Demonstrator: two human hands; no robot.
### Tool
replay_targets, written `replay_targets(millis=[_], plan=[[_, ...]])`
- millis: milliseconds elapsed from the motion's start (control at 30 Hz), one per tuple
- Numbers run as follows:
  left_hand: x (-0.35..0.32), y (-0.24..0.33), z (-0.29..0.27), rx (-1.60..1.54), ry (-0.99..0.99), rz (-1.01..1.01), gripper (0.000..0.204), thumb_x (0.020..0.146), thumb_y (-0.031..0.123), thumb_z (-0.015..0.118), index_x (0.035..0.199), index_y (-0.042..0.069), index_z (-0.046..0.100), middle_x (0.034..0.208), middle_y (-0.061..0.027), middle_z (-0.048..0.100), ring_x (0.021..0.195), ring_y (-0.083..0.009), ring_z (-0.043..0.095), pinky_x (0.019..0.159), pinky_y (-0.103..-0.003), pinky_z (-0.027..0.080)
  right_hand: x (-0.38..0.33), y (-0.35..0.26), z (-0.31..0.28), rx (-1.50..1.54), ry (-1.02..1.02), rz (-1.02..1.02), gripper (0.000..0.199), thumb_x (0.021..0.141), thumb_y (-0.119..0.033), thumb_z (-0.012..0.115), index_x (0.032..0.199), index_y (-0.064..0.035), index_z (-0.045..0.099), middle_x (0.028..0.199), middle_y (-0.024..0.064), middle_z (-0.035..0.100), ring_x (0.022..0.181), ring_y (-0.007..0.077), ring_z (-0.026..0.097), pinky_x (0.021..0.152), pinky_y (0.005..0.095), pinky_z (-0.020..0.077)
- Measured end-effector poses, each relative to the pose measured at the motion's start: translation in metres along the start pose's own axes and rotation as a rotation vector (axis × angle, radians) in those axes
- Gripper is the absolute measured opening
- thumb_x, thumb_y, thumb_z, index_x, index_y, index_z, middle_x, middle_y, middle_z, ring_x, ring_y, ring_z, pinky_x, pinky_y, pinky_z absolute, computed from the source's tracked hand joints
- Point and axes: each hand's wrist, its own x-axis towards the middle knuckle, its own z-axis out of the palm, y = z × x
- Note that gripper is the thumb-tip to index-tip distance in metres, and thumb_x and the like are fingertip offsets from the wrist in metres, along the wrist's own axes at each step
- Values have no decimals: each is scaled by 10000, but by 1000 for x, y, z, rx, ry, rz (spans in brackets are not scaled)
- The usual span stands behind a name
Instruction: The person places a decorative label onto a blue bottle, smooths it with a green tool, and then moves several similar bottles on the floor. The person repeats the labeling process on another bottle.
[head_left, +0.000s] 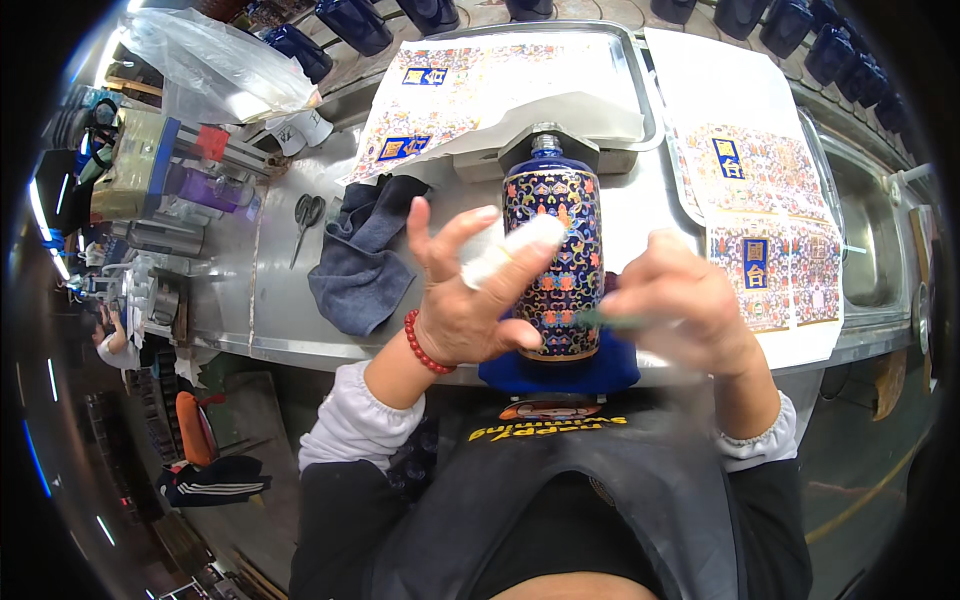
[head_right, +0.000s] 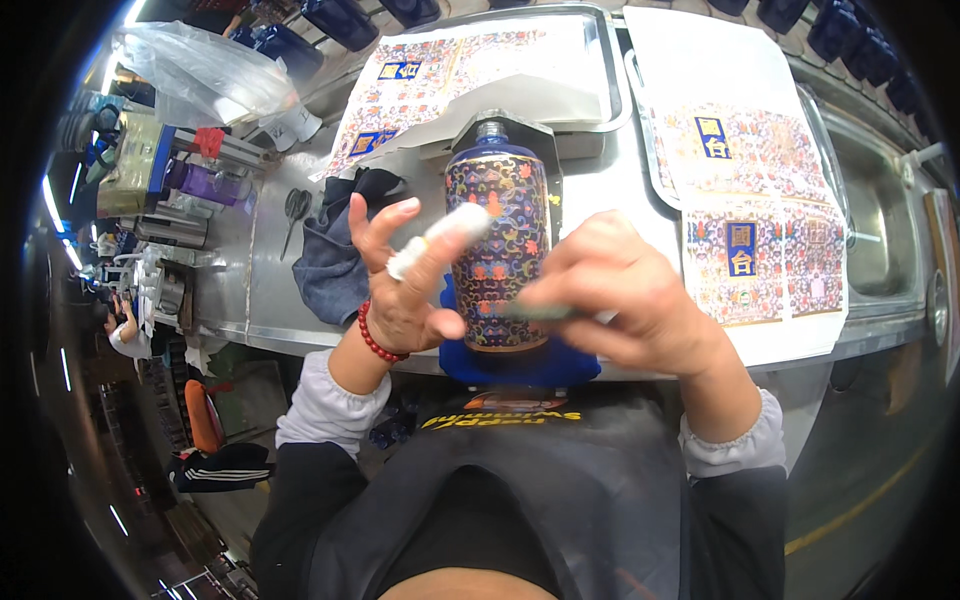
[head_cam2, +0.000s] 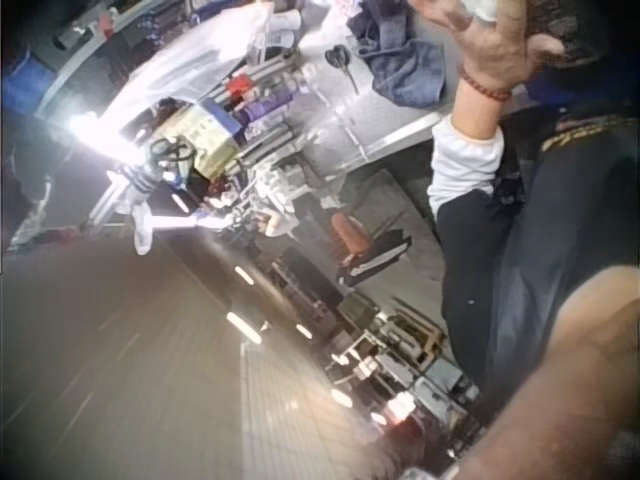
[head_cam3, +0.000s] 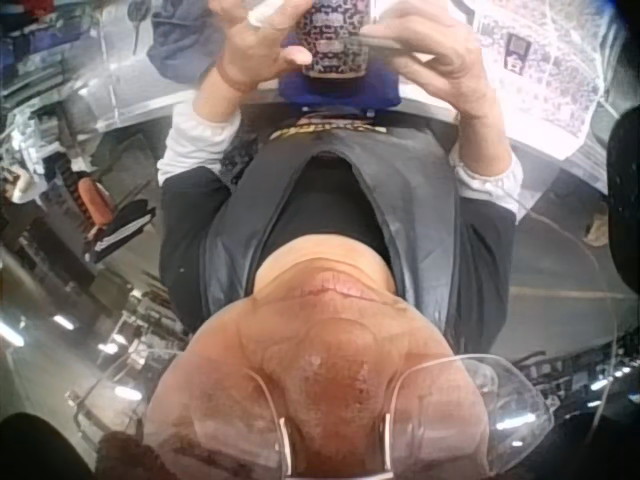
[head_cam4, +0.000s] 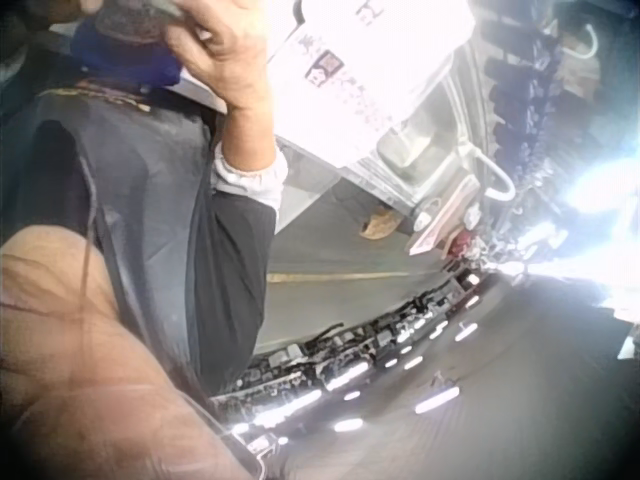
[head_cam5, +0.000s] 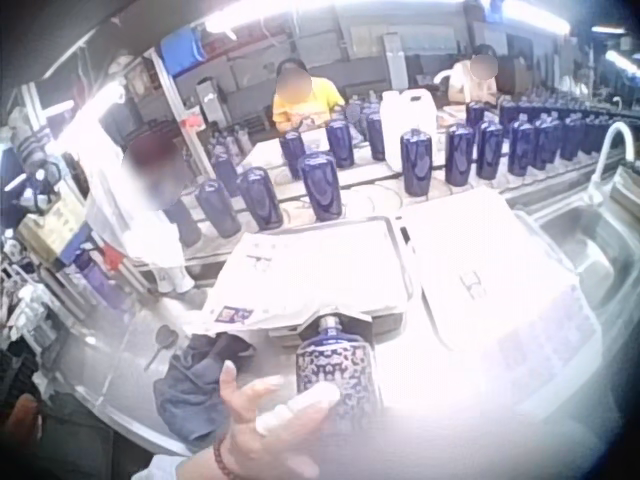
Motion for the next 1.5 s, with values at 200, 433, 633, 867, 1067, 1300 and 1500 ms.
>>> replay_targets(millis=[200, 433, 633, 867, 1067, 1300, 1500], plan=[[22, -11, -5, 86, -107, 141, 698, 985, 713, 286, 1298, 251, 704, 1214, 115, 701, 1277, -170, 435, 1230, -595, -20, -21, 19, 0, 199, 303, 232, 162, 826, 19, 747, 984, 2, 712, 842, 88, 647, 754, 166, 616, 669, 286, 475], [1, -6, -2, 45, -31, -11, 740, 1013, 689, 274, 1265, 155, 720, 1220, 50, 714, 1246, -220, 477, 1222, -573, 40, 15, 13, 14, -331, 263, 12, 324, 676, 11, 747, 985, -84, 726, 925, 72, 619, 789, 261, 592, 776, 390, 446], [-37, 20, 10, -113, 121, -255, 879, 1008, 704, 307, 1395, -48, 544, 1199, -132, 700, 1295, -328, 455, 1211, -579, 66, 40, 0, 0, 181, -43, -148, 194, 802, -12, 689, 982, -73, 726, 835, 63, 635, 705, 238, 607, 649, 365, 465], [-64, 47, 11, -117, -14, -360, 1028, 892, 759, 515, 1482, -75, 401, 1396, -217, 541, 1351, -383, 373, 1188, -618, 59, 51, -19, 6, -193, -139, -229, 183, 778, -101, 723, 957, -122, 691, 858, 27, 585, 789, 210, 603, 751, 382, 436], [-64, 48, 13, -3, -81, -398, 1025, 852, 728, 603, 1499, -43, 411, 1413, -162, 556, 1310, -376, 417, 1171, -647, 61, 54, -22, 10, -266, 213, -123, 232, 749, -9, 734, 974, -68, 722, 912, 85, 660, 810, 243, 637, 742, 362, 500], [-64, 43, 14, 25, -30, -372, 1000, 840, 755, 589, 1474, -11, 481, 1387, -111, 607, 1263, -347, 473, 1171, -653, 71, 25, -22, 14, 37, 152, 80, 321, 710, 28, 772, 1012, -69, 726, 860, 77, 649, 783, 266, 626, 687, 377, 484], [-65, 44, 17, -4, -18, -389, 1015, 831, 774, 576, 1471, -9, 486, 1386, -120, 606, 1263, -349, 468, 1169, -654, 73, -9, -30, 19, 160, -330, -241, 297, 699, 10, 768, 978, -72, 708, 921, 78, 639, 877, 262, 617, 726, 390, 469]])
